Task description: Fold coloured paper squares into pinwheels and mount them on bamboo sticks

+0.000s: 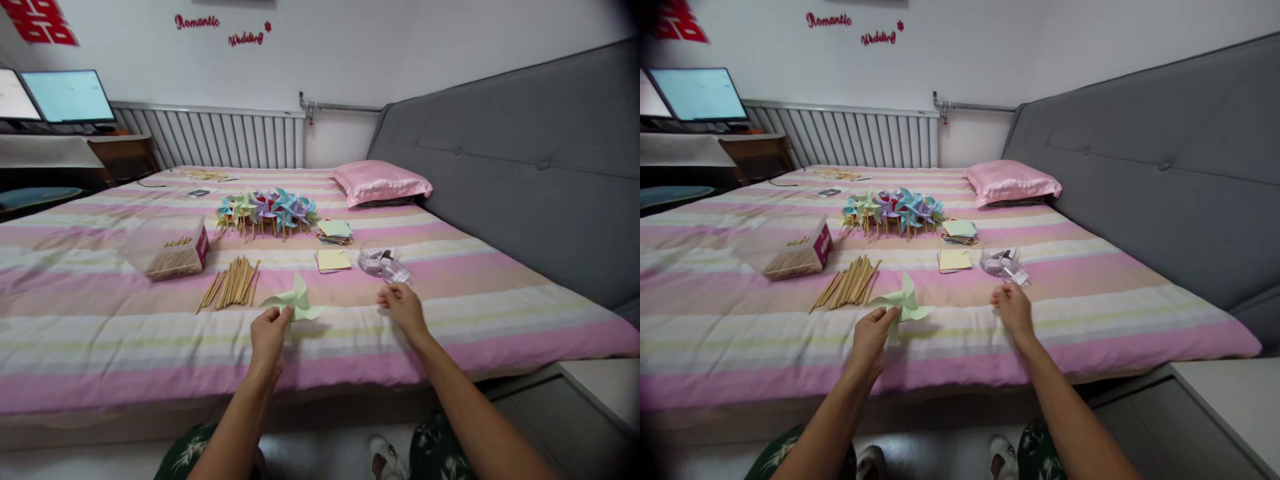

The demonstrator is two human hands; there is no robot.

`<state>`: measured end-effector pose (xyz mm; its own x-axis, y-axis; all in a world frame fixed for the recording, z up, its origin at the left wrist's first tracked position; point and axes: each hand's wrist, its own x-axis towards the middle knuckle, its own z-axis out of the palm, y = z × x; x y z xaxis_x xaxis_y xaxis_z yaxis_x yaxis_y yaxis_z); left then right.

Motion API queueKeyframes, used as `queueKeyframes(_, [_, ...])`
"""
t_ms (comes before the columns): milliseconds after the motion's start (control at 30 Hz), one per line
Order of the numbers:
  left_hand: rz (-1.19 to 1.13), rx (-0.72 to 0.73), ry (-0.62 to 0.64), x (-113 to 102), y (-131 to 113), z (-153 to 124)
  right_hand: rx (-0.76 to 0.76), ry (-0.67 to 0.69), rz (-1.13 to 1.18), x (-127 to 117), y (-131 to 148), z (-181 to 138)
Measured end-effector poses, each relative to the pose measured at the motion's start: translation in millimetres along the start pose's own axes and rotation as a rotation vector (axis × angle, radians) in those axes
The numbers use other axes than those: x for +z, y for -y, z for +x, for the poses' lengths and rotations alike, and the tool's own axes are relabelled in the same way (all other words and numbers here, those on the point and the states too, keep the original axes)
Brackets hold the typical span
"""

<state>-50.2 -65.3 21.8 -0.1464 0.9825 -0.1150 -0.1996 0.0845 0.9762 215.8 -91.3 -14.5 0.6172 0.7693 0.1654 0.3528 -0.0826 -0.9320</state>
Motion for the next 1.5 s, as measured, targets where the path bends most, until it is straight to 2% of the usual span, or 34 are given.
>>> queueKeyframes(67, [0.012,0.002,-0.006,-2,1,0,-0.029,0.173,0.016,23,10,-18])
queueKeyframes(133, [0.023,-0.004,-0.015,-5,2,0,-0.059,0.283,0.012,44,19,-32])
queueKeyframes(233, [0.044,-0.012,-0.027,-10,2,2,-0.093,0.338,-0.024,64,29,-42])
queueKeyframes(367, [0.057,-0.012,-0.036,-18,-2,3,-0.104,0.367,-0.083,76,34,-43])
queueKeyframes(667, [0.054,-0.026,-0.046,-28,-6,3,-0.163,0.459,-0.177,76,33,-43])
queueKeyframes(867, [0.036,-0.03,-0.049,-27,-6,4,-0.266,0.387,-0.244,71,38,-42])
queueKeyframes(1067, [0.045,-0.042,-0.049,-25,-5,4,-0.382,0.374,-0.438,65,45,-45])
queueKeyframes(1333, [0.037,-0.032,-0.048,-25,-3,5,-0.431,0.428,-0.574,70,47,-45])
queueKeyframes(1500, [0.031,-0.035,-0.045,-25,-3,4,-0.412,0.385,-0.602,76,47,-44])
